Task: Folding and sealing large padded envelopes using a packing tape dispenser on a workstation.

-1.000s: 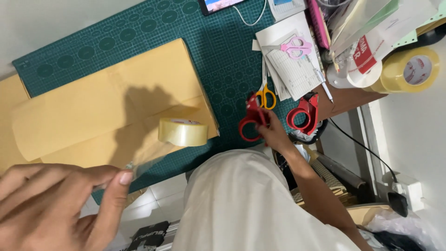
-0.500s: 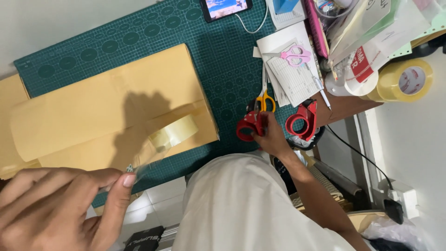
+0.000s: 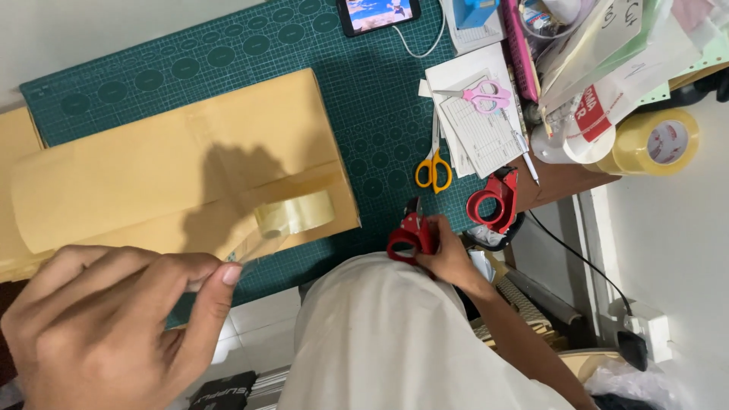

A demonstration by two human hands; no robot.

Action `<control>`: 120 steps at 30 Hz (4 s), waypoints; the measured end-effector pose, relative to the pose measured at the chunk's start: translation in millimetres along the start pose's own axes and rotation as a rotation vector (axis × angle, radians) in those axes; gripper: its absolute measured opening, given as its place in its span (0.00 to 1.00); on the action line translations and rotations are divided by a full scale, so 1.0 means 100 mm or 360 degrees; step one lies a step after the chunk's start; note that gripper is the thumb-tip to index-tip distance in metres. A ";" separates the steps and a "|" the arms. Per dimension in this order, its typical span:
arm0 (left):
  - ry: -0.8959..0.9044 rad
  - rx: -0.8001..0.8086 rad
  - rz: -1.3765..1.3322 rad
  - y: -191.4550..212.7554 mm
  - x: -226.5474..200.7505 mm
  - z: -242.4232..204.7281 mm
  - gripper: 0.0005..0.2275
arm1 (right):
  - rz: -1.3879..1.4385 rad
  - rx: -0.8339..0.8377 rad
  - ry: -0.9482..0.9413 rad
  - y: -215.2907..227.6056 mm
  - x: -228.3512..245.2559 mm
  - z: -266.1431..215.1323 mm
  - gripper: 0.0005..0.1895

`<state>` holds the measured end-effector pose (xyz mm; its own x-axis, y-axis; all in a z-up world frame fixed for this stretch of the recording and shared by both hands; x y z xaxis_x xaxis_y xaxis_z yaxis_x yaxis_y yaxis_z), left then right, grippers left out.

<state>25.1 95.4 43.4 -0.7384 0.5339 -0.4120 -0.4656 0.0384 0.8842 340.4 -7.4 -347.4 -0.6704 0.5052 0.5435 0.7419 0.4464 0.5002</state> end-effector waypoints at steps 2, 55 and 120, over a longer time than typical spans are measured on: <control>-0.0038 -0.0001 -0.0003 -0.01 0.01 -0.01 0.12 | 0.0005 0.0021 0.0041 0.01 0.03 -0.06 0.35; -0.0133 -0.0015 -0.0289 -0.07 -0.82 0.73 0.10 | 0.1086 -0.1328 0.1396 -0.29 1.04 -0.21 0.56; 0.0895 0.0051 -0.0739 -2.23 3.20 0.68 0.15 | -0.1089 -0.0203 0.1156 1.36 1.85 0.98 0.40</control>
<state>-73.8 315.0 -270.4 -0.6114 -0.0576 -0.7892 -0.7834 0.1847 0.5934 318.6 219.2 -244.6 -0.8275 -0.4218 0.3706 0.2171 0.3684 0.9040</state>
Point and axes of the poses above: each hand's wrist, its own z-axis towards the middle knuckle, its own y-axis out of the back of the hand, x = y × z, the point moved 8 cm from there along z, towards the middle knuckle, and after that the axes turned 14 degrees about -z, right-handed, at the moved point
